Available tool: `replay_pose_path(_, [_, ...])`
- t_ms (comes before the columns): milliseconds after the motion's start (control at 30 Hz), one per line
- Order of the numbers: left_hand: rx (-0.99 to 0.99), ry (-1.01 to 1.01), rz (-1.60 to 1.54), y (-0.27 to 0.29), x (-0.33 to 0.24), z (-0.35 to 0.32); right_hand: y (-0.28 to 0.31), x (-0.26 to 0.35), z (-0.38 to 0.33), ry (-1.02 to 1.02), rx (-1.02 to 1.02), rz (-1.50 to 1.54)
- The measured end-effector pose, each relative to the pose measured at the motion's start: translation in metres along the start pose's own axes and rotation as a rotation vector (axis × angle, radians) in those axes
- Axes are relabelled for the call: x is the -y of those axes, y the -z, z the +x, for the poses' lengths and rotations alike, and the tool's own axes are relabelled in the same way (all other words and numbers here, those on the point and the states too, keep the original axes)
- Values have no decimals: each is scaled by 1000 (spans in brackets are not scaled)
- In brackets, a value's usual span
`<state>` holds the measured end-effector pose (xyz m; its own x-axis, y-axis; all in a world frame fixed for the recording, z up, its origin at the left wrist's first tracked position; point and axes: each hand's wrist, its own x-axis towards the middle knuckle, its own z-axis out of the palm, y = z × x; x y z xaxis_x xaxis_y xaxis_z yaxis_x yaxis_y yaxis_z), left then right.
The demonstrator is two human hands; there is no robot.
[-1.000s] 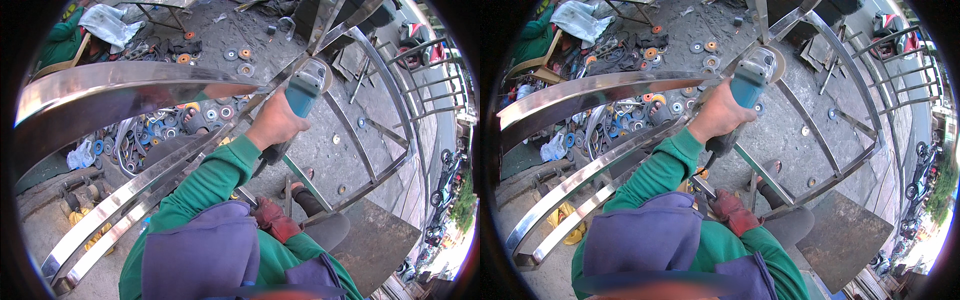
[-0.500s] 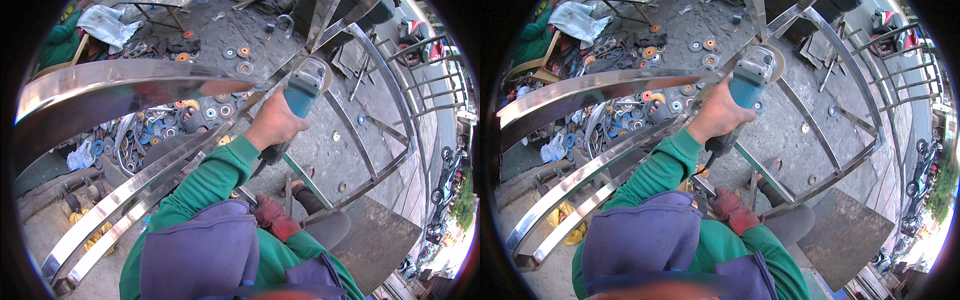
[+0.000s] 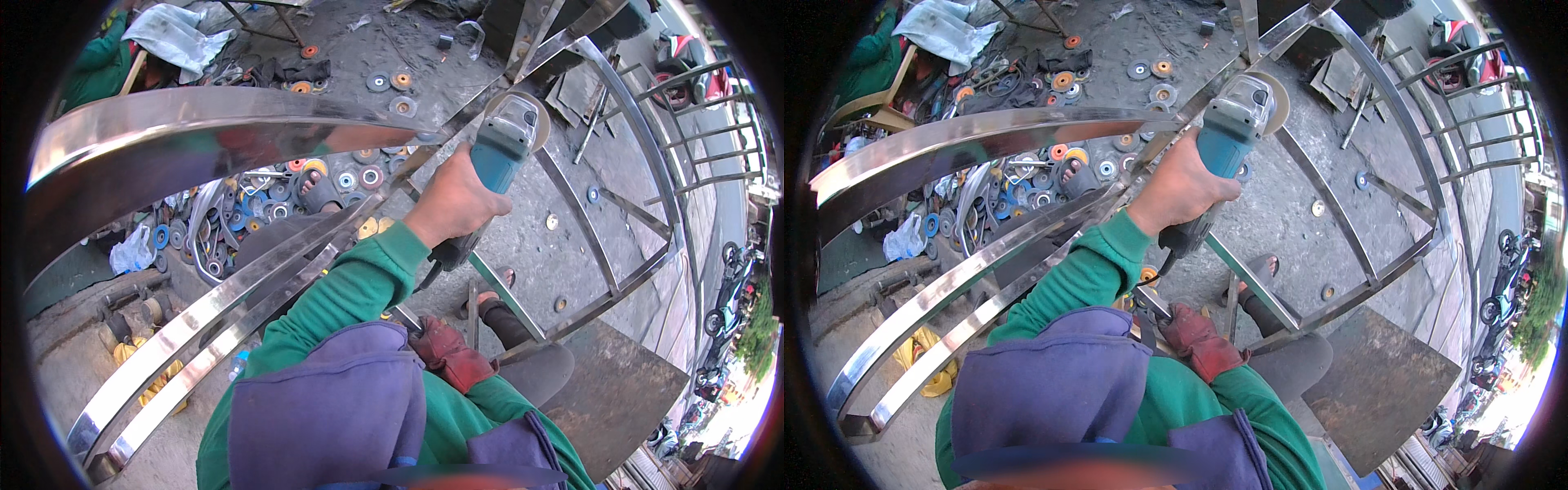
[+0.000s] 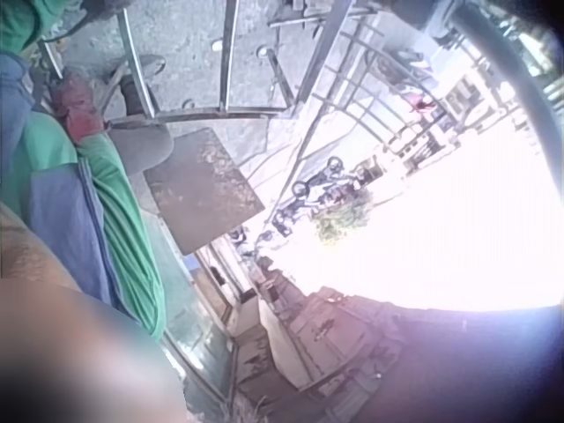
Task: The person uses an angle grinder to smooth and polish the joints and edges of a rectangular metal frame. They reposition the frame several times to access different sections while seated on the ground.
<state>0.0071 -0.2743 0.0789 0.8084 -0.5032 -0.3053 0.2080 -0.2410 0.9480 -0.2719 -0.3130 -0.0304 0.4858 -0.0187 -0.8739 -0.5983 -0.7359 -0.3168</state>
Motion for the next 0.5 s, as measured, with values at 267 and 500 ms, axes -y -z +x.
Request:
replay_pose_path(267, [4, -18, -27, -2, 3, 1, -4, -2, 1, -3, -22, 15])
replay_pose_path(500, [28, -11, -40, -1, 1, 3, 2, 4, -1, -9, -23, -44])
